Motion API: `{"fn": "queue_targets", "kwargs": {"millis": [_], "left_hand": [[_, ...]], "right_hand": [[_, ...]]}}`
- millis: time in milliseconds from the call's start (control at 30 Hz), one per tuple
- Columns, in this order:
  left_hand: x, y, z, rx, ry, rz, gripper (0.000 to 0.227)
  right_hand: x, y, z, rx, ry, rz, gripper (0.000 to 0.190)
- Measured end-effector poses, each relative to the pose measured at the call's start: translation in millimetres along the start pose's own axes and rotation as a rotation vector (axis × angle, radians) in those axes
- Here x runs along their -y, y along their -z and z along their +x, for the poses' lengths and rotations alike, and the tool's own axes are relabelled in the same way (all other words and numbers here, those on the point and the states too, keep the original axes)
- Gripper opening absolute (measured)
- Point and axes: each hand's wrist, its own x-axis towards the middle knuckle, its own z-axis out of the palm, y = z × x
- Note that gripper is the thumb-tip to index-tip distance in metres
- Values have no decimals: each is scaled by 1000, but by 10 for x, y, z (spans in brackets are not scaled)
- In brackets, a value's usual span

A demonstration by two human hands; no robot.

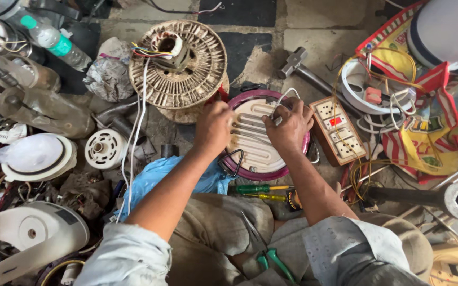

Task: The person sits on the floor and repairs a circular heating element by hand. They manipulate the metal heating coils, adjusting their position within the white ceramic base. The person uses pliers to bend and secure the coils into the correct shape.

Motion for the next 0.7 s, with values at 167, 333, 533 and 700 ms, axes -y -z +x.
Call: {"fn": "queue_targets", "kwargs": {"millis": [167, 333, 533, 700], "left_hand": [[-60, -151, 235, 19, -227, 145, 14], [-140, -288, 245, 57, -322, 184, 18], [-93, -228, 124, 23, -321, 202, 26], [-141, -267, 143, 110, -234, 259, 25]], "right_hand": [[4, -2, -5, -6, 2, 13, 28], [-5, 11, -6, 3, -6, 13, 29], [-292, 35, 27, 47, 135, 100, 25], [-302, 31, -21, -46, 122, 117, 28]]}}
